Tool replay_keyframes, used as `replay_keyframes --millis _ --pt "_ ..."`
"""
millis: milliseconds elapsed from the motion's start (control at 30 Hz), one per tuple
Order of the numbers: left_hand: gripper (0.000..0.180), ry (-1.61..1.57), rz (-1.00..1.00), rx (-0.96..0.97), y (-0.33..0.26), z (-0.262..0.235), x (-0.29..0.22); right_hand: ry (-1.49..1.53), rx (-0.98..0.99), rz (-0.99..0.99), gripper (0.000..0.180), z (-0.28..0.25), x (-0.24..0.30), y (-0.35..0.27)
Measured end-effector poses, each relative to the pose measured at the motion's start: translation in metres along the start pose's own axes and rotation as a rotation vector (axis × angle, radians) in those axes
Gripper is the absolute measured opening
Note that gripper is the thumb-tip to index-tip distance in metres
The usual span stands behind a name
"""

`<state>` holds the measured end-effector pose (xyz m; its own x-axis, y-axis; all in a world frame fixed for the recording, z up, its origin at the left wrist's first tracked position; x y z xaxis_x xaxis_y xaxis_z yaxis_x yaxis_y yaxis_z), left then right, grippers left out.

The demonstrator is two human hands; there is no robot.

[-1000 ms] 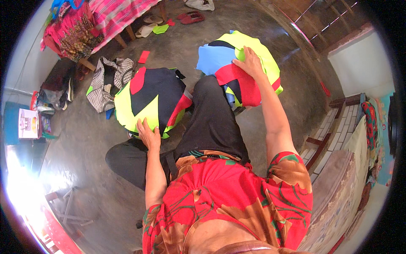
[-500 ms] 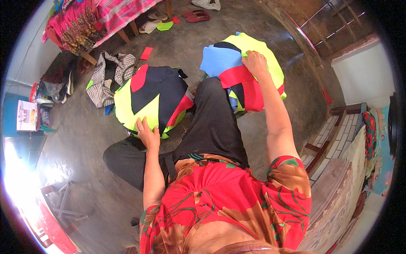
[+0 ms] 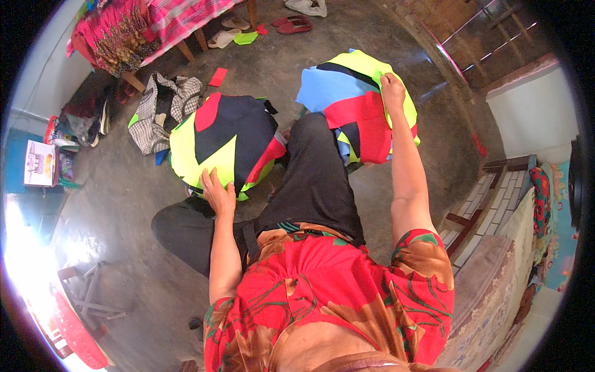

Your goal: The person sits on the floor and arranges various colored fabric pieces into two separate piles. They pick up pieces, fold them, and place them onto the piles, occasionally adjusting the arrangement.

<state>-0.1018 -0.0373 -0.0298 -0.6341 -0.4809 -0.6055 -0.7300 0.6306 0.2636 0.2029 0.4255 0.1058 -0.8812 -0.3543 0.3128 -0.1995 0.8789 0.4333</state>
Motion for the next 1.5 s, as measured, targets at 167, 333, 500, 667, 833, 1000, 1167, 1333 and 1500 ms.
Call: replay_keyframes --millis 167,333,500,667,833,1000,1167,1333,1500 --pt "0.067 0.007 -0.04 0.022 0.002 0.001 0.0 -0.018 0.037 -0.008 0.024 0.006 -0.007 0.004" --pt "0.066 -0.015 -0.036 0.022 0.001 0.0 0.002 -0.218 0.193 -0.205 0.031 0.009 0.038 0.0" --pt "0.068 -0.016 -0.02 0.015 0.001 0.0 0.001 -0.369 0.05 -0.38 0.028 0.017 0.047 0.001" --pt "0.068 -0.006 -0.053 0.029 0.001 -0.002 0.0 -0.452 0.147 -0.26 0.02 0.019 0.044 0.013" --pt "0.067 -0.011 -0.049 0.011 0.002 -0.001 0.0 -0.078 -0.26 -0.095 0.017 -0.033 0.039 0.029" --pt "0.066 -0.014 -0.07 0.015 0.003 0.001 0.0 0.344 -0.345 -0.167 0.015 -0.066 0.057 0.041" --pt "0.064 -0.029 -0.078 0.005 0.003 -0.003 0.0 1.575 0.376 0.124 0.016 -0.03 0.12 -0.016" --pt "0.061 0.043 -0.068 0.01 0.001 0.0 0.004 1.651 0.85 0.431 0.018 0.025 0.166 -0.119" --pt "0.051 -0.217 0.056 -0.032 0.004 -0.011 -0.022 1.74 1.058 0.637 0.024 0.068 0.187 -0.187"
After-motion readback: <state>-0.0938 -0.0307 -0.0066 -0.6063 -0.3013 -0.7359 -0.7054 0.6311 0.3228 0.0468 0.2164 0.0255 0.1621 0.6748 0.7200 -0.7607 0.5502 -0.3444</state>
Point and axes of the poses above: each hand's wrist, its own y-axis towards the middle knuckle, its own z-axis out of the palm, x = y × z, the point moved 6 cm from there along y, towards the middle knuckle, and after that the axes turned 12 degrees about -y, right-handed, at the moved point
